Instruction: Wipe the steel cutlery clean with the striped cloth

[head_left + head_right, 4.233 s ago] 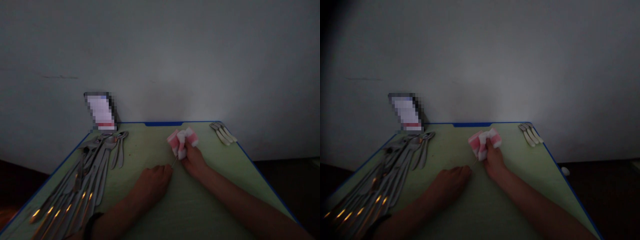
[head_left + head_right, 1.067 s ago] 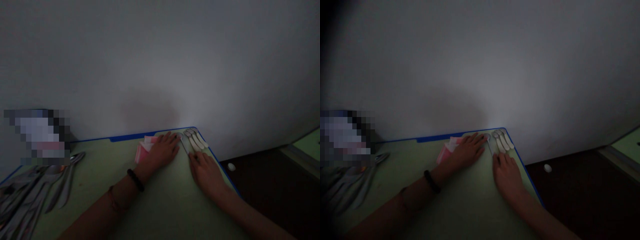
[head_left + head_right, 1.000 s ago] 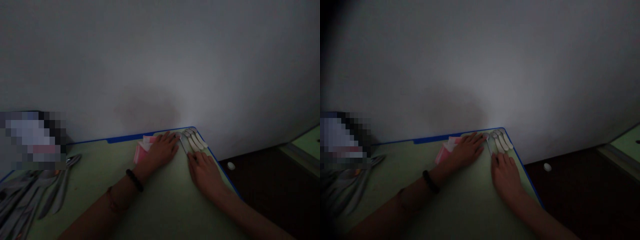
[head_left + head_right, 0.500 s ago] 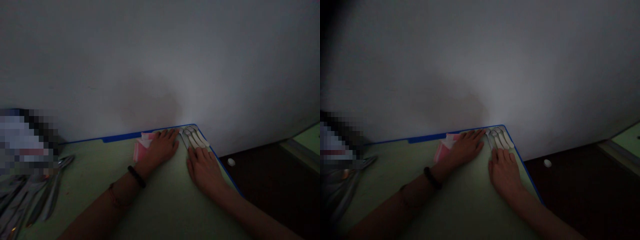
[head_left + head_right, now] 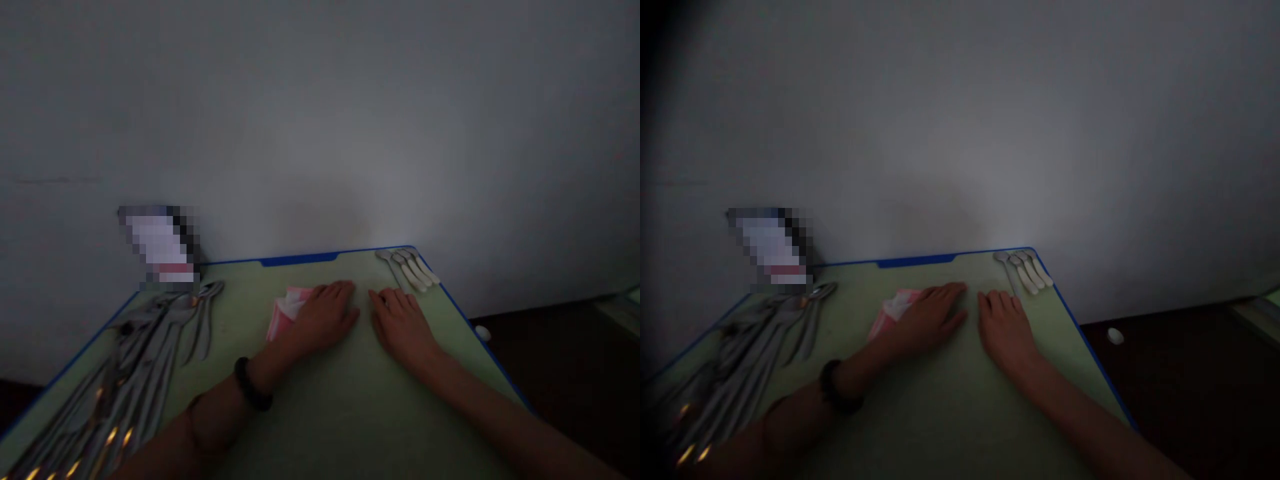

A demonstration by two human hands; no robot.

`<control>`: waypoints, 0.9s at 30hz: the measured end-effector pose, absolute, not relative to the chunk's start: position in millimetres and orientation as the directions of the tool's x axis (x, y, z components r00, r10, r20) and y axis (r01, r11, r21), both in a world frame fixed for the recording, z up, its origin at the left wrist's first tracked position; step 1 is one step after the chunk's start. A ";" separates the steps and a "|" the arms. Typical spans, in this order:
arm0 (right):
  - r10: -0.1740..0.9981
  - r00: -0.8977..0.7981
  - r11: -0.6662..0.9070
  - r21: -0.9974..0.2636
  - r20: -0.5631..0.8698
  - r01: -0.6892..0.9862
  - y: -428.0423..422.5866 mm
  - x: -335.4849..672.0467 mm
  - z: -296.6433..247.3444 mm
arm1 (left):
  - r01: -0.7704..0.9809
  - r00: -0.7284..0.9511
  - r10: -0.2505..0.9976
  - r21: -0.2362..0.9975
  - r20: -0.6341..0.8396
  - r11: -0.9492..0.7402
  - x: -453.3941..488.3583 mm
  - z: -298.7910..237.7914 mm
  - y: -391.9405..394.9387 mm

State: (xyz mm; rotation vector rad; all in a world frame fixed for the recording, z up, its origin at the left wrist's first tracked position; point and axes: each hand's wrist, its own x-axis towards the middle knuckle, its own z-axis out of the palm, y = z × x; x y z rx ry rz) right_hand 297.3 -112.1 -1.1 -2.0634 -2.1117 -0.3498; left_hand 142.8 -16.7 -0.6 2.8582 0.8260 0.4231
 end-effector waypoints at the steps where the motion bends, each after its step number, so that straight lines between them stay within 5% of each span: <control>1: 0.958 -0.047 0.043 0.020 0.284 0.999 -110.5 286.4 -1.8 | 0.487 0.821 0.528 0.216 0.217 -0.846 126.7 5.4 -20.7; 6: 0.921 -0.141 0.222 -0.194 0.364 0.956 -94.6 232.7 -9.6 | 0.507 0.781 0.583 0.319 0.224 -0.801 49.2 40.2 -22.9; 12: 0.881 -0.281 0.407 -0.305 0.381 0.861 -68.7 182.0 -12.9 | 0.788 0.599 0.801 0.193 -0.020 -0.585 -31.2 57.0 17.1; 16: 0.891 -0.268 0.394 -0.331 0.367 0.858 -54.9 167.8 -16.5 | 0.874 0.485 0.849 0.102 -0.208 -0.474 -79.6 72.5 43.6; 27: 0.914 -0.262 0.369 -0.368 0.310 0.853 -50.3 169.1 -19.9 | 0.946 0.306 0.896 -0.006 -0.322 -0.325 -67.2 53.4 47.5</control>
